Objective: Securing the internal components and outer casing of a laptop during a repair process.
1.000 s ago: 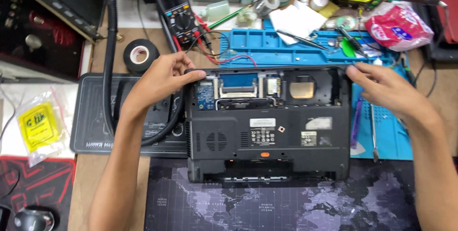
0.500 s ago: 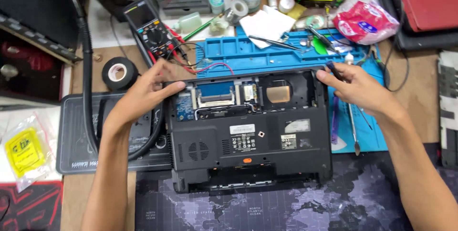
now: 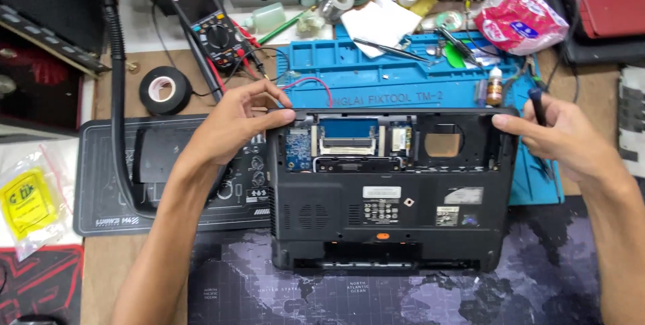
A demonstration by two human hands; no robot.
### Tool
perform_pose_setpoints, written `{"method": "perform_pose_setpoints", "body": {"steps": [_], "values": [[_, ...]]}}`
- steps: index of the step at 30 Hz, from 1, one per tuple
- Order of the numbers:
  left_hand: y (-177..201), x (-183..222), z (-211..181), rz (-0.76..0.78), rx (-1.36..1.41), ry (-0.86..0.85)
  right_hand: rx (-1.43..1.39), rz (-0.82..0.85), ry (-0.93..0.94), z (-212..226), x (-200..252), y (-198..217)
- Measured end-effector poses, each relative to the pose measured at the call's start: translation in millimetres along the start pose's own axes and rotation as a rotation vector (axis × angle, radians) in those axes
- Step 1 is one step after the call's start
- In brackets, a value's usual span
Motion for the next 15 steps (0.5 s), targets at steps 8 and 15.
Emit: {"method": "perform_pose_setpoints", "body": {"steps": [8,15], "values": [[-83.2,-9.6,-8.5,0.033,0.123,-0.053,0.06,-0.13,0.072,-42.0,-15.7,81.6],[-110.9,8.1,-31.3,0.074,0.114,-0.076,-0.048,-0.237,0.167,-85.8,-46.8,128.2]]}}
Point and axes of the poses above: each hand's wrist, its own x-axis away from the middle knuckle, its own y-axis out of the back of the hand, z = x × y, the point moved 10 cm from there along -x, towards the middle knuckle, and after that the axes turned 5 degrees about x, right-handed, at the moved point
